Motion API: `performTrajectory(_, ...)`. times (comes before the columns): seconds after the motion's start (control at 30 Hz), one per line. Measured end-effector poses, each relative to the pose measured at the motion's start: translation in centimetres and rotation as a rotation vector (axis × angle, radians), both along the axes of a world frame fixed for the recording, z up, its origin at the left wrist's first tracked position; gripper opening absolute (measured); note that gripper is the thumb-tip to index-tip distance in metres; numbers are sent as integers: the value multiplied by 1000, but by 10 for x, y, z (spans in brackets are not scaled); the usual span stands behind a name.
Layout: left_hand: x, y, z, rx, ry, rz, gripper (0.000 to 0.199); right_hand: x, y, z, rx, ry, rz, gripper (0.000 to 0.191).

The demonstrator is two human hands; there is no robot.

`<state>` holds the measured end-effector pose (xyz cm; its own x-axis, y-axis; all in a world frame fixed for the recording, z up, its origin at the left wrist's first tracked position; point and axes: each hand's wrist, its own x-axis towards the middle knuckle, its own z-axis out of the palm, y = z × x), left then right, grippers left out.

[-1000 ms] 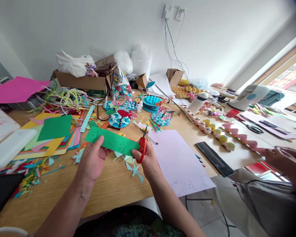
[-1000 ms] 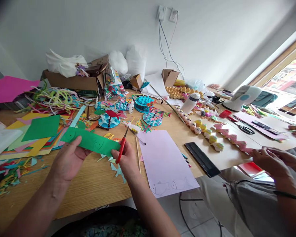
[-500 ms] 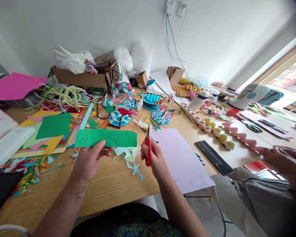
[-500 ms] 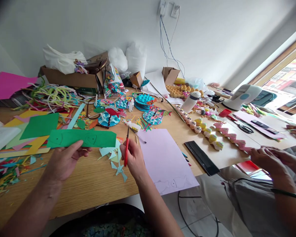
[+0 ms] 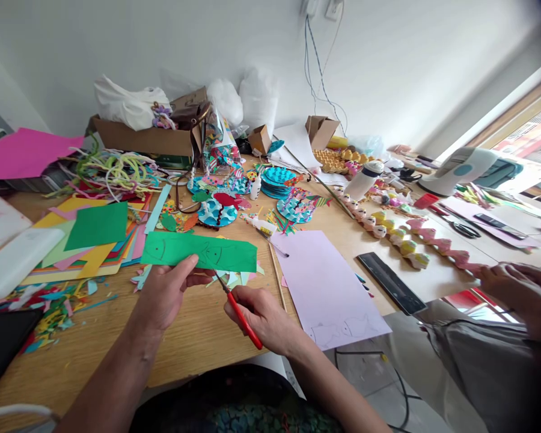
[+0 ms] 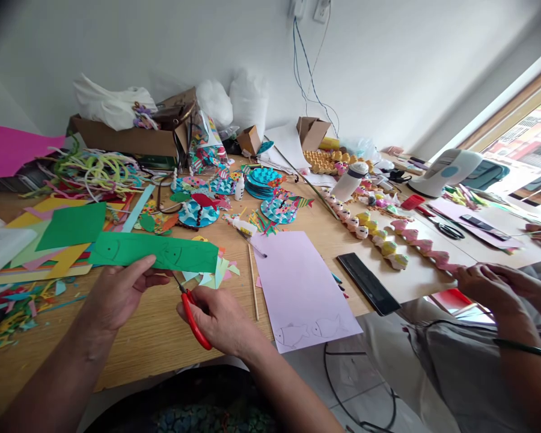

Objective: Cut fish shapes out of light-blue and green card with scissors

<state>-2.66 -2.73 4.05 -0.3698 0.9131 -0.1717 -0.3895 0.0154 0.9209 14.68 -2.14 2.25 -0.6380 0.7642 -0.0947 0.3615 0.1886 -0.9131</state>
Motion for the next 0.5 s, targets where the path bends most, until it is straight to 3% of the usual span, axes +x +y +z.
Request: performTrajectory(0.5,1,0,0,-48,-1,-65,24,-2,2,-3,-93,43,2,38)
